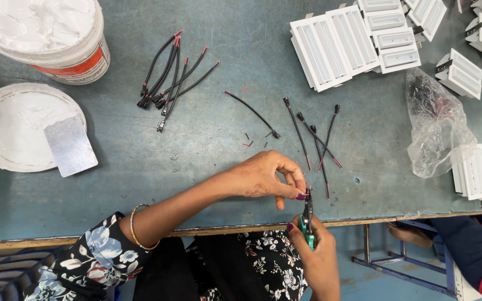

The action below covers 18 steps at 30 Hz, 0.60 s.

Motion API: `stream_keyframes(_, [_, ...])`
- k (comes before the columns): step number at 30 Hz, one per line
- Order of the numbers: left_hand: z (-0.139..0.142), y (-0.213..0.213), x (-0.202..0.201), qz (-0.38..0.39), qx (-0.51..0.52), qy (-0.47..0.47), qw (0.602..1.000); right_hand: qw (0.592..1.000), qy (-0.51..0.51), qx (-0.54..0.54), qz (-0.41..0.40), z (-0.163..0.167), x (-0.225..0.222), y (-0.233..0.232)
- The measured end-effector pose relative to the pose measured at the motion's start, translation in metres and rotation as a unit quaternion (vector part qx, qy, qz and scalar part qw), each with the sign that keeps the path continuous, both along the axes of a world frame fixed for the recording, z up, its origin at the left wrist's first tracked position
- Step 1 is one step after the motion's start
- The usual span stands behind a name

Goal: The person strips insulation from the ends of black wires using wire cutters. They repeatedly pick up wires, strip both ends, and place the finished pieces on the table among other components.

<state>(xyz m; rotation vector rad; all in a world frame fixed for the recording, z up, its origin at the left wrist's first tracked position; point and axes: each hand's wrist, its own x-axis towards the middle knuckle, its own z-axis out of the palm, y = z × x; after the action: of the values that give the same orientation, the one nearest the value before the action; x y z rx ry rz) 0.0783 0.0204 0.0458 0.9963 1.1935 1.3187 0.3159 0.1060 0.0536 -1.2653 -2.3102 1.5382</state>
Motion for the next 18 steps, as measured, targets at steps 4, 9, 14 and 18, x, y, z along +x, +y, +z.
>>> stream_keyframes(4, [0.0, 0.001, 0.001, -0.008, -0.007, -0.03, 0.999, 0.997, 0.065, -0.035, 0.021, 0.0, -0.007, -0.003])
stream_keyframes(9, [-0.003, 0.002, 0.002, -0.007, -0.017, -0.097, 0.995, 0.991, 0.093, -0.096, 0.024, 0.003, -0.008, 0.0])
stream_keyframes(14, [-0.007, 0.005, 0.001, -0.002, -0.022, -0.103, 0.994, 0.959, 0.249, -0.129, -0.049, 0.004, -0.008, 0.008])
stream_keyframes(18, [-0.009, 0.006, 0.007, -0.045, -0.035, -0.095, 0.994, 0.909, 0.382, -0.142, -0.083, 0.005, -0.016, 0.016])
